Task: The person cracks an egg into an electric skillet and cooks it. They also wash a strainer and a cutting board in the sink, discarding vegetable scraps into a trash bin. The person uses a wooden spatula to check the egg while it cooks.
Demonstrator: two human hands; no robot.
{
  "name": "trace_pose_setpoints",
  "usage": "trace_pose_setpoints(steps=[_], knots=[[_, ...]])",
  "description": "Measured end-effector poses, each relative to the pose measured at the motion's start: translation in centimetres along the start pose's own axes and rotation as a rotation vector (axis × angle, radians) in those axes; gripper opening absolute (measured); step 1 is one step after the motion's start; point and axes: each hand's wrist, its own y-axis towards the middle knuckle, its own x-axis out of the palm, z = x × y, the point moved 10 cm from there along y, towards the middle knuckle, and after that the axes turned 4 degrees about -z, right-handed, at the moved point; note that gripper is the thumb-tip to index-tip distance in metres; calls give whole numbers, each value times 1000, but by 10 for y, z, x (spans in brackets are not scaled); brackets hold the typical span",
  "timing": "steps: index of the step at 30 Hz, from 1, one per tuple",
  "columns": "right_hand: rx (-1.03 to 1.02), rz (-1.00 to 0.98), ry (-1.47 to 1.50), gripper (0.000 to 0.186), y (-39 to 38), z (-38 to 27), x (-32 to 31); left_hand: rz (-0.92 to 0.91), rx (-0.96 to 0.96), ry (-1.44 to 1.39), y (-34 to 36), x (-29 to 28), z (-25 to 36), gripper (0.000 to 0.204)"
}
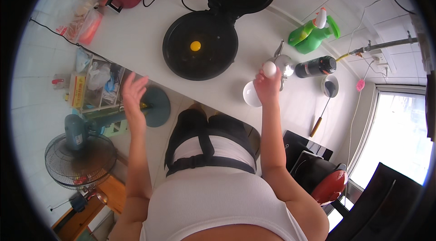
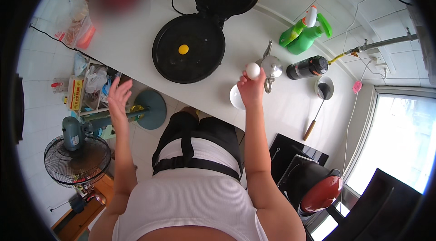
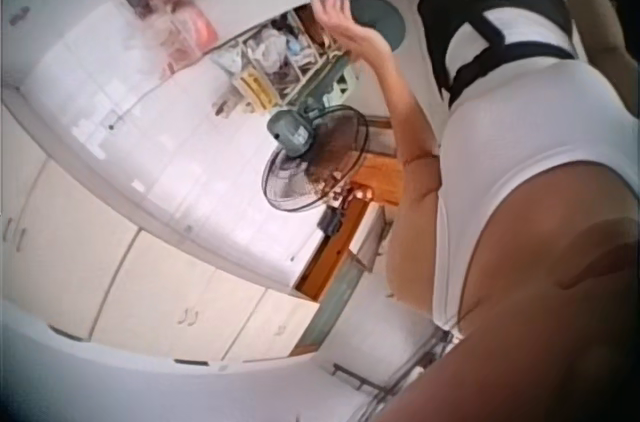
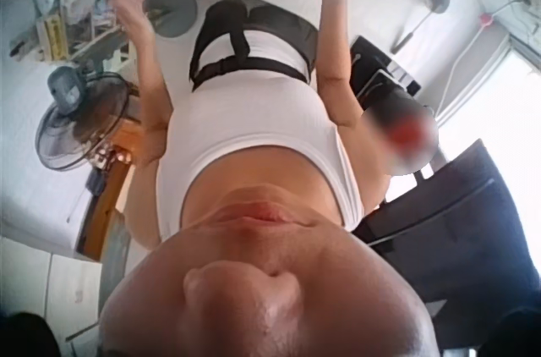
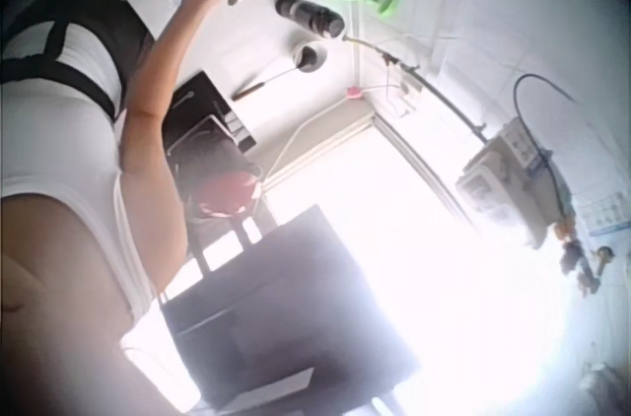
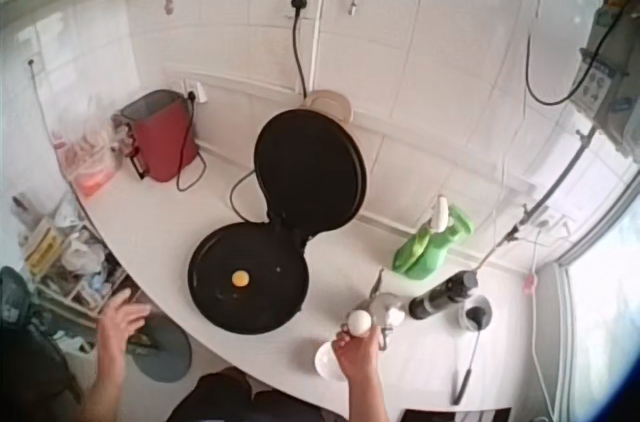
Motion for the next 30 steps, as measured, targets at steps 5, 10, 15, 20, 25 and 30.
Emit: trace_pose_setpoints(steps=[5,10,15,20,25,30], knots=[[-189,166,-85,47,-46,-22,-43,-115,-50,-61,-19,17,-7,67],[-268,263,-110,51,-84,-21,-61,-196,160,-5,34,40,31,63],[-364,370,-254,46,-118,-16,-58,-234,726,227,145,109,136,56],[-397,349,-372,43,-125,-3,-48,-258,682,626,281,191,164,68],[-503,380,-565,44,-159,-11,-50,-339,723,945,338,269,184,69],[-563,489,-584,42,-174,-30,-82,-443,643,980,392,339,174,73]])
